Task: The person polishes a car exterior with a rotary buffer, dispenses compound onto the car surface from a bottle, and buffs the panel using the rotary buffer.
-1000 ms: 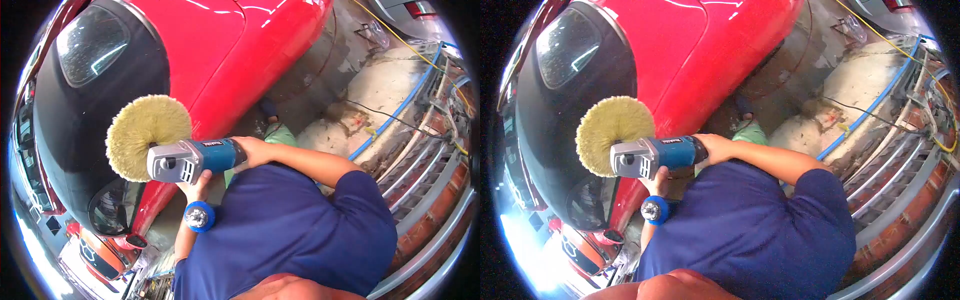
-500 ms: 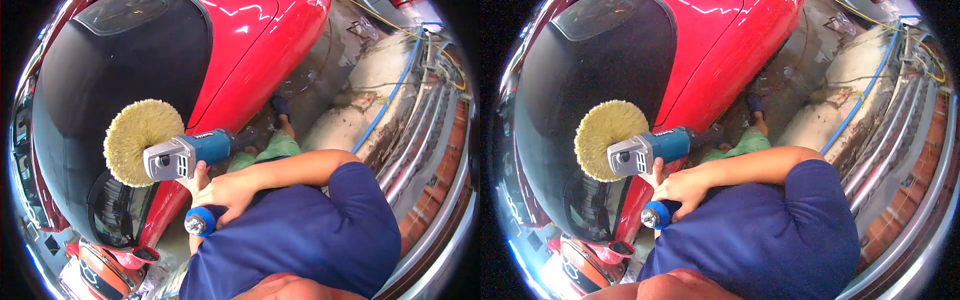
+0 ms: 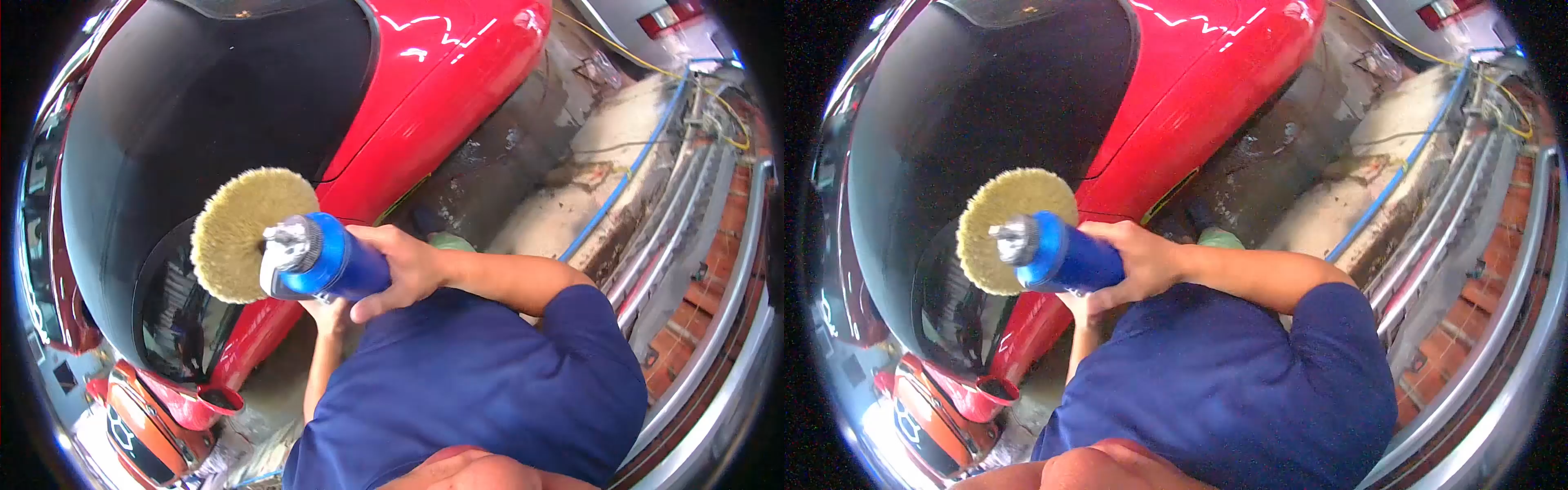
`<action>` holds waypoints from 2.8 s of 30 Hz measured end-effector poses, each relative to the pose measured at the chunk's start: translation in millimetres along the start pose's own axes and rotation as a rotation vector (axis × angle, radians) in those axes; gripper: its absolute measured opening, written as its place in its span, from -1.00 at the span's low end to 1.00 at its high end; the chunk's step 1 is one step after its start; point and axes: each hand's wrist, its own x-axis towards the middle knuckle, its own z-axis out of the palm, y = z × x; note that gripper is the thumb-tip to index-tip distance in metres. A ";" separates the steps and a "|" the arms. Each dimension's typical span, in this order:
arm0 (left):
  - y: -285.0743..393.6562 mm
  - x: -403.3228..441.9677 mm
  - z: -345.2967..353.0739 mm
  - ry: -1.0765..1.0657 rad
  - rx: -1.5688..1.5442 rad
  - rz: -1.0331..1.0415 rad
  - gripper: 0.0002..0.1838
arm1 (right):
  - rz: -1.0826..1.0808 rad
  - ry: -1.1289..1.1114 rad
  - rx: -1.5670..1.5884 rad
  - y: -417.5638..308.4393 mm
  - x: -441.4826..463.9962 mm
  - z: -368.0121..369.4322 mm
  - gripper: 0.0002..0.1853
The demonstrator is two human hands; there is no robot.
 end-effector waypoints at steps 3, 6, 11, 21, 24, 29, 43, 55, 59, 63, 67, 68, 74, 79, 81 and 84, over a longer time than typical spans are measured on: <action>-13.5 -45.8 -2.4 0.082 0.083 -0.005 0.03 | 0.064 0.342 -0.052 26.4 -20.8 -27.8 -0.24; -23.6 -84.6 -1.9 0.163 0.165 -0.095 -0.02 | 0.366 0.553 0.407 36.6 -42.2 -83.2 -0.36; -37.0 -127.2 -16.1 0.262 0.317 -0.151 -0.08 | 0.528 0.418 0.136 43.7 -72.7 -105.7 0.15; -75.1 -155.0 -43.9 0.538 -0.067 -0.089 -0.11 | 0.424 0.392 -0.500 9.1 -61.8 -122.9 -0.23; -80.7 -157.4 -54.2 0.577 -0.116 -0.044 -0.15 | 0.221 0.591 -0.606 -23.2 -60.8 -129.8 -0.34; -83.6 -159.6 -76.2 0.628 -0.105 -0.018 -0.19 | -0.213 0.941 -0.034 22.6 -29.1 -129.2 -0.35; -100.1 -180.5 -92.2 0.656 -0.180 -0.083 -0.17 | -0.077 1.039 -0.008 101.0 -3.9 -106.8 -0.59; -104.7 -175.9 -86.9 0.681 -0.200 -0.068 -0.19 | -0.162 0.772 -0.591 156.5 12.6 -71.2 -0.41; -103.2 -175.4 -75.9 0.705 -0.194 -0.033 -0.19 | -0.082 0.977 -0.651 153.6 -19.7 -131.9 -0.68; -98.5 -176.5 -82.8 0.716 -0.244 -0.073 -0.22 | 0.000 0.963 -0.436 151.2 -23.3 -112.6 -0.59; -101.3 -172.7 -81.0 0.709 -0.207 -0.060 -0.20 | -0.092 0.942 -0.527 172.0 -31.6 -111.2 -0.57; -97.3 -171.4 -76.9 0.698 -0.165 -0.017 -0.20 | -0.068 0.974 -0.532 167.1 -36.0 -120.1 -0.58; -92.8 -170.3 -73.9 0.664 -0.176 -0.073 -0.22 | -0.104 0.847 -0.379 133.0 3.0 -91.7 -0.73; -95.3 -167.7 -73.6 0.693 -0.165 -0.051 -0.23 | -0.111 0.745 -0.398 173.6 29.5 -72.1 -0.62; -94.6 -169.3 -73.0 0.695 -0.176 -0.060 -0.22 | -0.102 0.757 -0.387 179.9 27.9 -71.9 -0.59; -92.2 -171.0 -75.1 0.706 -0.187 -0.067 -0.23 | -0.072 0.835 -0.427 183.2 22.5 -78.6 -0.59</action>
